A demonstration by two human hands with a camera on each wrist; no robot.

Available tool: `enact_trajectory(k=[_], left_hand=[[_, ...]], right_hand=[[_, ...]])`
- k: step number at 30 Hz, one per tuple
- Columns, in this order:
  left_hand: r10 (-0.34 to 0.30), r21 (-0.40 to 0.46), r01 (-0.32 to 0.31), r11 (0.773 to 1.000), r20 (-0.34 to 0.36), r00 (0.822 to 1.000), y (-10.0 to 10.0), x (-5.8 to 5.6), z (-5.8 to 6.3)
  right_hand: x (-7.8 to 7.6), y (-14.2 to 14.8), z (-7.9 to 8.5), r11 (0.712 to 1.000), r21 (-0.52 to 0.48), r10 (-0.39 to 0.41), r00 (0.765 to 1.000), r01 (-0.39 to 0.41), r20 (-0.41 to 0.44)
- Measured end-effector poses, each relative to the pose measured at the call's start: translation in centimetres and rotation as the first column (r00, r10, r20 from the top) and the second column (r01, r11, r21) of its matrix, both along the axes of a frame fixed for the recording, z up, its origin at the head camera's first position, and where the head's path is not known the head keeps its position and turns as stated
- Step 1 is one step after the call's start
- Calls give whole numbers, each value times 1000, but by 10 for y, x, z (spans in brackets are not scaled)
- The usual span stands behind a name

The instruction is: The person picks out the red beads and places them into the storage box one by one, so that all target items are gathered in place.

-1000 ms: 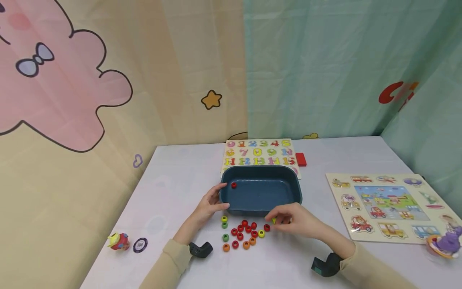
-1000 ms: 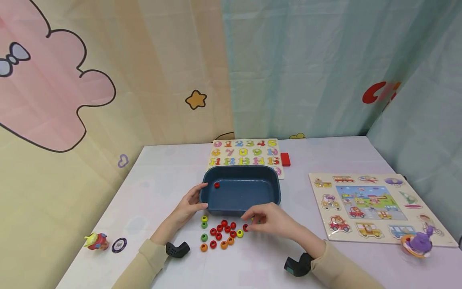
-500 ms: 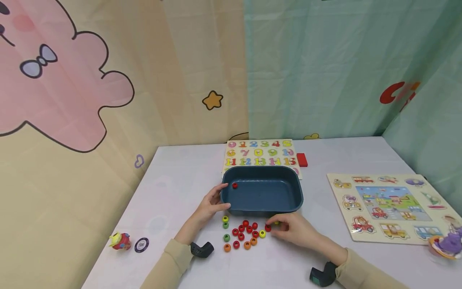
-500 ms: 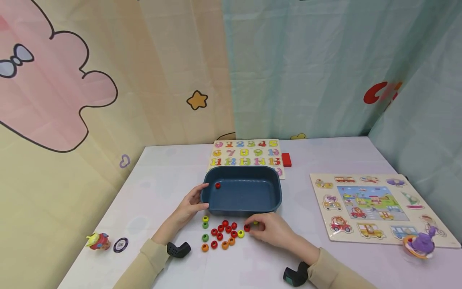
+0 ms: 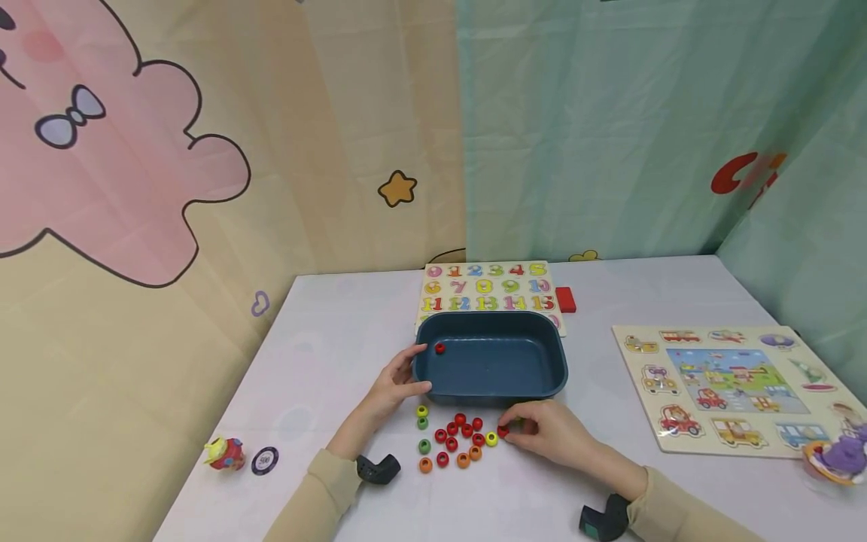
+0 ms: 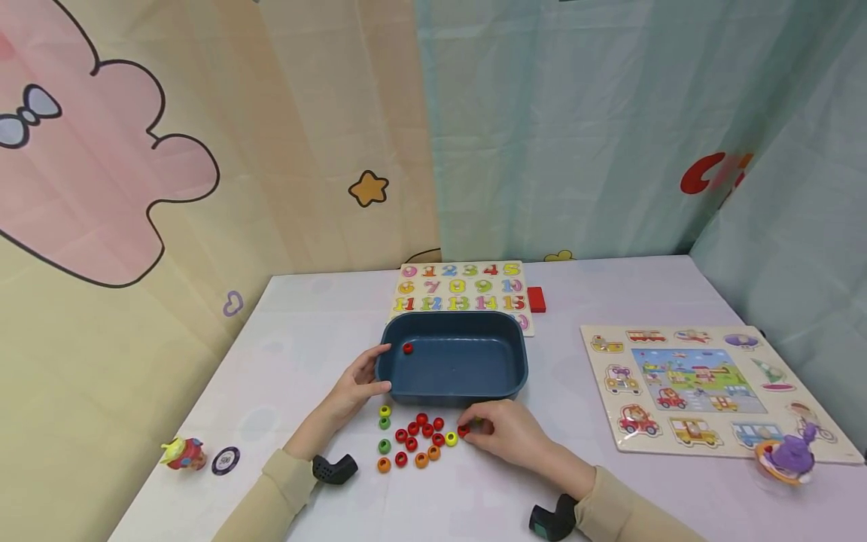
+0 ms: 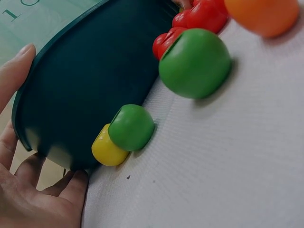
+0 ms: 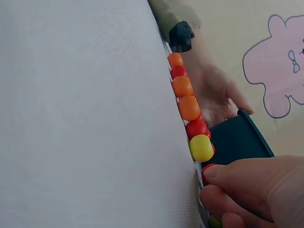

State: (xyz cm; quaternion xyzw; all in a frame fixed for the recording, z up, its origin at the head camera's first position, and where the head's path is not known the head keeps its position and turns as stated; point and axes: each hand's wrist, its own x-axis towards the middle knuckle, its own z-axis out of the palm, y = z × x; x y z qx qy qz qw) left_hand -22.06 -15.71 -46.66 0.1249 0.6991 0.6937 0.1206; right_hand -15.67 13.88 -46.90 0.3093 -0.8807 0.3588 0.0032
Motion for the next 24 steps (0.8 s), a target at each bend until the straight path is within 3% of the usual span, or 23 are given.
enact_trajectory(k=[6, 9, 12, 16, 18, 24], left_hand=[[-9, 6, 9, 1000, 8, 1000, 0, 0, 0], [-17, 2, 17, 1000, 1, 1000, 0, -1, -1], [-17, 2, 17, 1000, -2, 1000, 0, 0, -1], [-14, 9, 14, 1000, -15, 1000, -1, 0, 0], [-15, 12, 15, 1000, -20, 1000, 0, 0, 0], [-33, 19, 34, 999, -32, 999, 0, 1, 1]], right_hand=[[6, -3, 15, 999, -8, 38, 999, -38, 12], [10, -5, 33, 996, -36, 82, 996, -80, 41], [5, -8, 54, 989, -73, 125, 992, -126, -14], [-14, -15, 79, 968, -137, 192, 972, -210, -134], [-28, -20, 89, 955, -183, 210, 967, -235, -146], [-73, -39, 106, 931, -317, 180, 983, -183, -39]])
